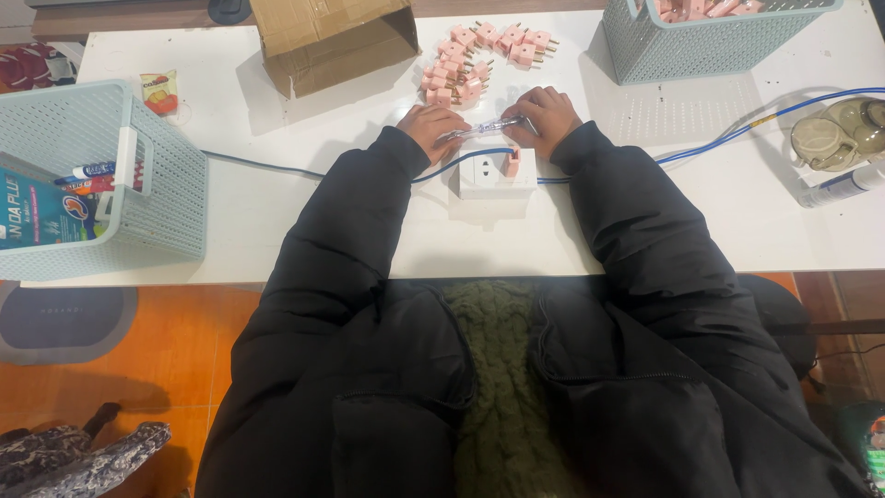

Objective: Assembling electrical plug components by tightening internal screws with a screwdriver at a workstation.

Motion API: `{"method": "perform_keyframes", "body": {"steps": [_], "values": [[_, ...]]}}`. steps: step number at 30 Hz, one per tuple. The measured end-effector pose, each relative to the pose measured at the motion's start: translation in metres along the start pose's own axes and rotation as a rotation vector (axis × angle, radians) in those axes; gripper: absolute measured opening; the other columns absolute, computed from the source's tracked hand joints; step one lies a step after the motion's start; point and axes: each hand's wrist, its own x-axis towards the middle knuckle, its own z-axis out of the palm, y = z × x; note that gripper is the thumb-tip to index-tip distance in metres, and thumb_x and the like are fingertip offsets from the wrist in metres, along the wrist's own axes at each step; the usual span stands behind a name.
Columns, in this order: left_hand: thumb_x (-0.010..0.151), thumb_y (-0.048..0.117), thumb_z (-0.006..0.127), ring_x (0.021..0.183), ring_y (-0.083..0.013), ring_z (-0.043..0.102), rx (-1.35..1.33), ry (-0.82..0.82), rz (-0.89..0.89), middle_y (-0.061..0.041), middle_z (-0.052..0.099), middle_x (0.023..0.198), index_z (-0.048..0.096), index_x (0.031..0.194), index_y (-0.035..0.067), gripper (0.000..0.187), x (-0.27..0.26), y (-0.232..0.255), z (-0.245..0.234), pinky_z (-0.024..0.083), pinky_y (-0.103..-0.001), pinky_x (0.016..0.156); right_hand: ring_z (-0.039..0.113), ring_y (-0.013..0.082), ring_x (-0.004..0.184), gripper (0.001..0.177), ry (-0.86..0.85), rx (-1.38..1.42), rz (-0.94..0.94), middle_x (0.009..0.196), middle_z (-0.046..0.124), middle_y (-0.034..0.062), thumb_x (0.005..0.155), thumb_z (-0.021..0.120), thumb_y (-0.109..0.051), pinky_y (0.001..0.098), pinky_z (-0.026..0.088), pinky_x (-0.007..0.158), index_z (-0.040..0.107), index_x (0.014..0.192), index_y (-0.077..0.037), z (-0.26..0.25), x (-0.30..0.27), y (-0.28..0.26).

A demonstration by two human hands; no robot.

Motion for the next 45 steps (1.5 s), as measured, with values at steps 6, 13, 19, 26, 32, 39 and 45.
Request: {"method": "perform_keyframes", "body": {"steps": [6, 13, 19, 26, 32, 39, 45], "values": [[0.113, 0.028, 0.08, 0.125, -0.0276, 0.071, 0.015, -0.038, -0.018, 0.003, 0.08, 0.134, 0.082, 0.137, 0.024, 0.025, -0.001, -0.004, 0.003, 0.05, -0.05, 0.104, 0.06, 0.0332, 0.111, 0.027, 0.032, -0.031, -0.054, 0.119, 0.067, 0.0086, 0.117, 0.076, -0.044, 0.0491, 0.046, 0.09, 0.085, 0.131, -0.023, 0.003, -0.001, 0.003], [0.114, 0.024, 0.081, 0.121, -0.0259, 0.071, -0.005, -0.003, 0.009, 0.003, 0.079, 0.132, 0.081, 0.137, 0.023, 0.023, -0.001, 0.0, -0.001, 0.05, -0.047, 0.103, 0.06, 0.0338, 0.11, 0.027, 0.03, -0.036, -0.06, 0.121, 0.067, 0.0105, 0.118, 0.077, -0.042, 0.0496, 0.046, 0.091, 0.085, 0.132, -0.021, 0.003, -0.002, 0.005], [0.113, 0.025, 0.083, 0.12, -0.0253, 0.071, -0.01, 0.033, 0.021, 0.004, 0.079, 0.132, 0.082, 0.136, 0.024, 0.023, -0.003, -0.001, 0.001, 0.05, -0.047, 0.103, 0.06, 0.0322, 0.11, 0.025, 0.058, -0.046, -0.081, 0.119, 0.067, 0.0087, 0.119, 0.077, -0.041, 0.0486, 0.045, 0.089, 0.086, 0.132, -0.022, 0.005, -0.002, 0.006], [0.113, 0.023, 0.083, 0.119, -0.0256, 0.07, -0.002, 0.023, 0.01, 0.005, 0.079, 0.13, 0.082, 0.136, 0.024, 0.023, -0.002, 0.001, -0.001, 0.05, -0.047, 0.102, 0.06, 0.0326, 0.111, 0.026, 0.043, -0.039, -0.07, 0.121, 0.066, 0.0096, 0.119, 0.076, -0.042, 0.0493, 0.046, 0.091, 0.085, 0.133, -0.022, 0.003, -0.002, 0.006], [0.113, 0.021, 0.084, 0.121, -0.0262, 0.071, -0.008, 0.022, 0.035, 0.002, 0.079, 0.131, 0.082, 0.136, 0.022, 0.024, -0.002, 0.0, -0.002, 0.05, -0.048, 0.102, 0.058, 0.032, 0.109, 0.025, 0.05, -0.032, -0.079, 0.12, 0.065, 0.0087, 0.119, 0.077, -0.041, 0.0477, 0.045, 0.092, 0.085, 0.131, -0.021, 0.001, -0.003, 0.003], [0.114, 0.022, 0.082, 0.117, -0.026, 0.071, 0.011, 0.025, 0.038, 0.002, 0.079, 0.13, 0.083, 0.135, 0.021, 0.022, -0.002, 0.001, -0.002, 0.05, -0.047, 0.099, 0.059, 0.0334, 0.109, 0.025, 0.049, -0.048, -0.097, 0.121, 0.066, 0.0103, 0.12, 0.078, -0.039, 0.0487, 0.045, 0.09, 0.085, 0.132, -0.019, 0.001, -0.003, 0.004], [0.114, 0.023, 0.081, 0.122, -0.0282, 0.07, 0.098, 0.005, 0.118, -0.001, 0.079, 0.128, 0.083, 0.136, 0.019, 0.022, -0.002, -0.019, 0.013, 0.049, -0.051, 0.088, 0.067, 0.0332, 0.1, 0.013, 0.169, -0.084, -0.321, 0.108, 0.078, 0.0089, 0.121, 0.086, -0.024, 0.0473, 0.047, 0.082, 0.086, 0.126, -0.012, -0.002, 0.0, 0.012]]}}
